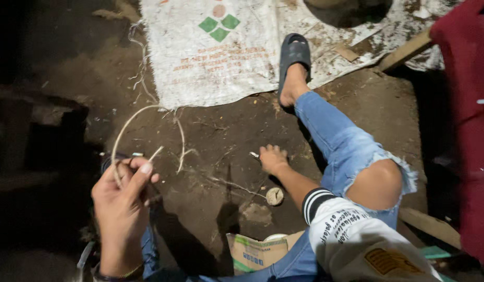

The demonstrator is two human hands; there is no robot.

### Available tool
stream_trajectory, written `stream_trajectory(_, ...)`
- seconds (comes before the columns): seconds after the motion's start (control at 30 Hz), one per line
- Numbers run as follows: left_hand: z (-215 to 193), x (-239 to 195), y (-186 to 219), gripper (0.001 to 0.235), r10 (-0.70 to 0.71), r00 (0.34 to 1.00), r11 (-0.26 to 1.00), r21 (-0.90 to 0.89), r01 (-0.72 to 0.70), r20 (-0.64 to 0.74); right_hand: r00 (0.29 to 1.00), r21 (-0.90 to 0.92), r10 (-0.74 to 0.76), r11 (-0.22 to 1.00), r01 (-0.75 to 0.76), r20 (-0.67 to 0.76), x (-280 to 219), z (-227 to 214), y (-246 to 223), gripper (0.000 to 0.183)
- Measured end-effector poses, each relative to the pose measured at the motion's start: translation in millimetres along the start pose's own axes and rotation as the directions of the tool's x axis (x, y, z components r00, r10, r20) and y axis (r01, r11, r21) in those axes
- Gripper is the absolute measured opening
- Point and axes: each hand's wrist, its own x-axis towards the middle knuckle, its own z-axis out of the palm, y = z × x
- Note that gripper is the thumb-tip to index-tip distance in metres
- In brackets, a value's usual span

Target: The person forms a loop with a rope, uses pliers to crimp a metal connector, and ties a knot to secure the loop. The person then uses a lighter to melt the rope ends to prevent fraying.

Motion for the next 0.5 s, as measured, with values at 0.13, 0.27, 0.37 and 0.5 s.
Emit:
stream_trajectory(0.13, -4, -12, 9, 0.011, 0.04, 0.996, 0.998, -0.042, -0.043, -0.081, 0.934, 0.478, -0.134, 0.83, 0.288, -0.332, -15, -40, -67, 0.036)
stream_trajectory(0.27, -21, -4, 24, 0.027, 0.163, 0.976, 0.946, -0.257, -0.196, -0.144, 0.803, 0.943, -0.593, 0.298, 0.15, 0.059, -50, -53, -123, 0.04)
stream_trajectory(0.37, -41, 5, 33, 0.024, 0.234, 0.95, 0.897, -0.332, -0.293, -0.207, 0.614, 0.983, -0.772, 0.177, -0.039, 0.163, -78, -37, -134, 0.037)
stream_trajectory(0.5, -71, 12, 39, 0.021, 0.289, 0.915, 0.862, -0.339, -0.377, -0.281, 0.723, 0.959, -0.643, 0.066, -0.276, 0.252, -73, -10, -110, 0.048)
